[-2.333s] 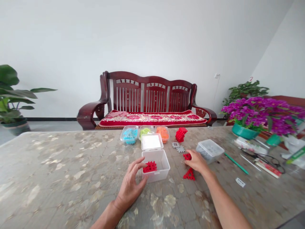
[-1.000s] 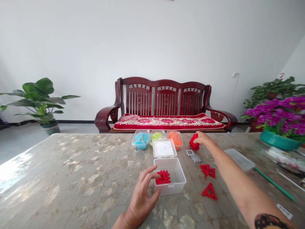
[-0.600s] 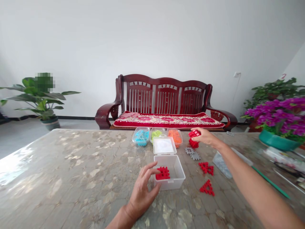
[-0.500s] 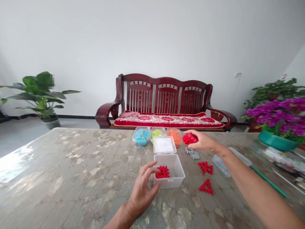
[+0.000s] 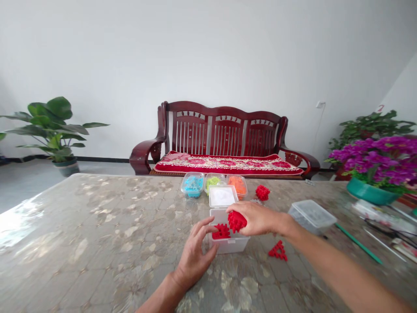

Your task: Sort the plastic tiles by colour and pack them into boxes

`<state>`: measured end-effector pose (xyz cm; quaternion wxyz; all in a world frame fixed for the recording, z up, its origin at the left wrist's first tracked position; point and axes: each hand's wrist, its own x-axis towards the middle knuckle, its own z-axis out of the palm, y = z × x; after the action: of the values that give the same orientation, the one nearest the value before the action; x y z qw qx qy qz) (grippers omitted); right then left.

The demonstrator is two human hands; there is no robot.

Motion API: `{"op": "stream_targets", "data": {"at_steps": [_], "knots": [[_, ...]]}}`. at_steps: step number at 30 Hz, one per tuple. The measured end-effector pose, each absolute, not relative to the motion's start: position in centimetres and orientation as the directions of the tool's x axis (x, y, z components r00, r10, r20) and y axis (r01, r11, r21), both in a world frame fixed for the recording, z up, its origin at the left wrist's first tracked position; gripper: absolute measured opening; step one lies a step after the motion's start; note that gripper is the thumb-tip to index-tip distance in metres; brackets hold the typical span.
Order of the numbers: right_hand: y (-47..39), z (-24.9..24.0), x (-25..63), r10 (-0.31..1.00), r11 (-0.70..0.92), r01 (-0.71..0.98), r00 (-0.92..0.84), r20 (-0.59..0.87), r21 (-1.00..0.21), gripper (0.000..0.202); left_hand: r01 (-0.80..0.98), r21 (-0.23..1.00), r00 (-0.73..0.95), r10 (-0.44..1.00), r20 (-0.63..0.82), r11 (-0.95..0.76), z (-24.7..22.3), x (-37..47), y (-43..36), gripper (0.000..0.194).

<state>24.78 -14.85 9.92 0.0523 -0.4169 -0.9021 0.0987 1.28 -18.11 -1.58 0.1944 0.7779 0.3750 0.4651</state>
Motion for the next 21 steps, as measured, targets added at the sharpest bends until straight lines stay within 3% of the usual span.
{"op": "stream_targets", "data": {"at_steps": [11, 16, 21], "knots": [[-14.6, 9.4, 24.2, 0.731, 0.666, 0.731, -0.679, -0.064, -0.149, 0.036, 0.392, 0.657, 0.282, 0.763, 0.581, -0.645, -1.8, 1.3, -18.2, 0.027], [-14.4, 8.9, 24.6, 0.732, 0.657, 0.736, -0.674, -0.095, -0.16, 0.041, 0.39, 0.66, 0.282, 0.766, 0.578, -0.642, -1.7, 1.3, -18.1, 0.028], [-14.4, 8.6, 24.8, 0.747, 0.641, 0.734, -0.664, -0.037, -0.225, 0.051, 0.389, 0.661, 0.275, 0.766, 0.581, -0.642, -1.9, 1.3, -18.1, 0.028]]}}
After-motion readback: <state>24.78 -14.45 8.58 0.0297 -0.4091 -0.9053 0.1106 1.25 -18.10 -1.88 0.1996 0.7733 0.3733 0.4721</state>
